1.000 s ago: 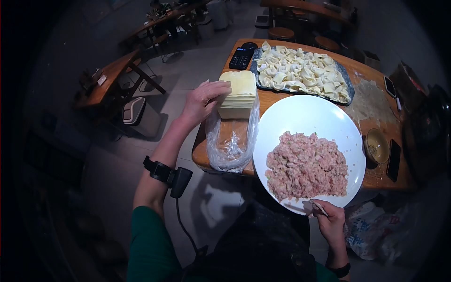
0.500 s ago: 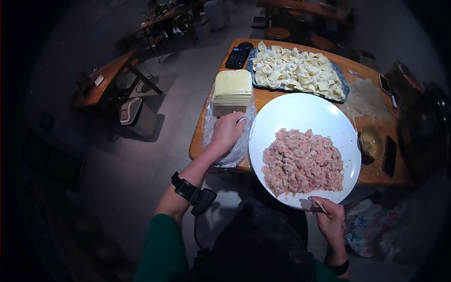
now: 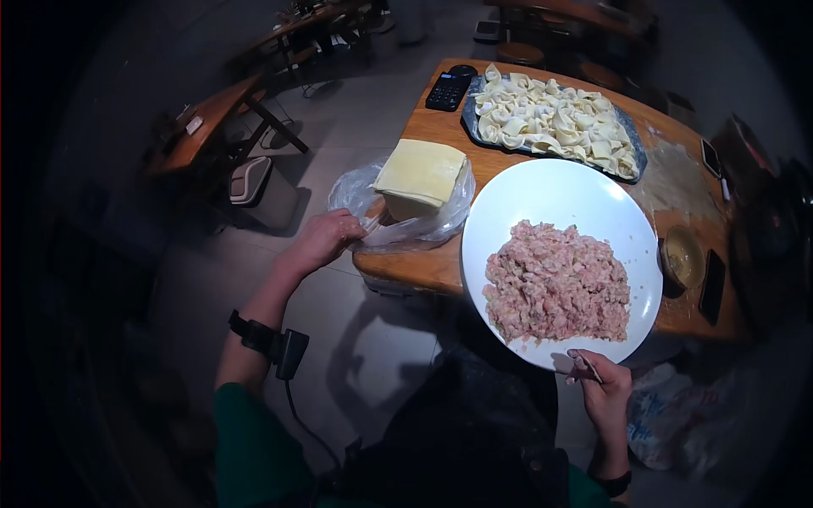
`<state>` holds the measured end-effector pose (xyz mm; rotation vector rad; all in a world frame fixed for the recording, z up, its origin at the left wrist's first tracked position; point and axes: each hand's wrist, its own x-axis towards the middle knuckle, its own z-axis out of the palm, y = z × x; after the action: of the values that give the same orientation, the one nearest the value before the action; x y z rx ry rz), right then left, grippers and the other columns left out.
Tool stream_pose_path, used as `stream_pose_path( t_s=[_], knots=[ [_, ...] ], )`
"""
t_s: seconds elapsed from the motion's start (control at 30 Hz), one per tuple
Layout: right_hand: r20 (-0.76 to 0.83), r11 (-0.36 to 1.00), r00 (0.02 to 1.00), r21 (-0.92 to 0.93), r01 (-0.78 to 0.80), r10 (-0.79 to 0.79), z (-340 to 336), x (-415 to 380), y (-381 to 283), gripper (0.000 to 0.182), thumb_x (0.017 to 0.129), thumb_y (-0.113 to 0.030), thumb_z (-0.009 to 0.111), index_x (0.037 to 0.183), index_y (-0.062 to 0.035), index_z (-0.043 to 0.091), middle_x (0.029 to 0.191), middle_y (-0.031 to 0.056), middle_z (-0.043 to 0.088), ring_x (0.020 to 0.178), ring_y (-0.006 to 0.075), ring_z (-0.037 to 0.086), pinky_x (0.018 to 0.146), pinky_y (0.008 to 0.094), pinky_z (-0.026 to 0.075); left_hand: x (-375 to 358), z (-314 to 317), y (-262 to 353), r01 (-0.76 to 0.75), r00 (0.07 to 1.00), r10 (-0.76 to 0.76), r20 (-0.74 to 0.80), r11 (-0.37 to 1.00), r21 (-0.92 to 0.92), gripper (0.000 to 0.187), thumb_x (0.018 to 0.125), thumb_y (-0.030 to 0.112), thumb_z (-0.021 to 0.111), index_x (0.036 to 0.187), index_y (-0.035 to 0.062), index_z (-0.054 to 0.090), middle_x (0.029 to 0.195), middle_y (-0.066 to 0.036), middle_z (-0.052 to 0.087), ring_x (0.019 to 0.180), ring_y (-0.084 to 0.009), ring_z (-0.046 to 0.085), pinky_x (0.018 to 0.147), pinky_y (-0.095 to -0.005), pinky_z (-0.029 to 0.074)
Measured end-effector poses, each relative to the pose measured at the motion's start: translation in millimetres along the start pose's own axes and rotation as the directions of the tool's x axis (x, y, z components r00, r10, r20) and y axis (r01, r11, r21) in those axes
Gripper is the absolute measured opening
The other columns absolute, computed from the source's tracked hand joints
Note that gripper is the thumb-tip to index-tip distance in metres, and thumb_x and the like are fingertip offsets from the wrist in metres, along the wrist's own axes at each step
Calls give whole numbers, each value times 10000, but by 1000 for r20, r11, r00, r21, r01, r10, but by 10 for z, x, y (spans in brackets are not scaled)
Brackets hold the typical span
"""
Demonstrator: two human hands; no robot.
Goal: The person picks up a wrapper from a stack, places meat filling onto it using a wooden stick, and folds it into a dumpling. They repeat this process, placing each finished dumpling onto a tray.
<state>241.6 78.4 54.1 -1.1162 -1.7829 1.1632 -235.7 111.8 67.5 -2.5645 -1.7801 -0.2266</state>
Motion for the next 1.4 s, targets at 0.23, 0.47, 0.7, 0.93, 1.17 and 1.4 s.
stream_pose_path(
  t_s=[0.23,0.47,0.7,0.93,1.17,1.4],
  knots=[
    [-8,996,998,57,-61,62,-126,-71,-43,230,786,115,535,990,75,635,810,117,668,665,123,620,621,234,501,121,-176,-244,-6,999,-4,44,973,229,88,758,107,607,837,98,645,880,-47,608,879,-235,566,768,-346,480],
    [145,956,963,157,-249,227,-102,64,-159,230,864,7,545,1077,69,606,811,58,649,693,87,575,653,216,466,520,-734,244,237,913,-299,-277,943,-235,231,732,2,648,953,69,655,964,-65,633,947,-255,598,837,-336,486],
    [103,964,982,203,-173,155,-125,177,-216,241,891,-47,548,1095,73,593,812,42,640,717,85,571,676,220,463,889,-606,603,-130,956,132,-262,991,25,230,702,14,673,910,111,674,897,-26,647,802,-205,634,691,-293,520],
    [177,989,977,63,-131,118,-128,247,-282,219,896,-47,541,1068,70,608,772,38,631,710,77,575,670,216,463,944,-590,571,-156,942,173,-288,984,80,136,714,57,674,841,104,665,828,-24,643,758,-225,627,631,-312,508],
    [203,977,976,182,-111,74,49,885,-489,199,907,-143,572,976,27,651,692,-11,594,629,32,514,571,196,421,1008,-641,479,160,941,-277,-194,869,-468,166,853,142,591,931,17,666,772,-74,634,661,-79,538,624,-256,457],
    [176,979,984,198,-46,10,631,1821,-865,202,857,-222,641,850,-26,689,671,-16,629,582,11,467,513,188,352,1021,-579,369,174,804,-576,-145,461,-870,190,866,138,580,949,-18,648,811,-12,632,720,-57,544,670,-212,453]
  ],
)
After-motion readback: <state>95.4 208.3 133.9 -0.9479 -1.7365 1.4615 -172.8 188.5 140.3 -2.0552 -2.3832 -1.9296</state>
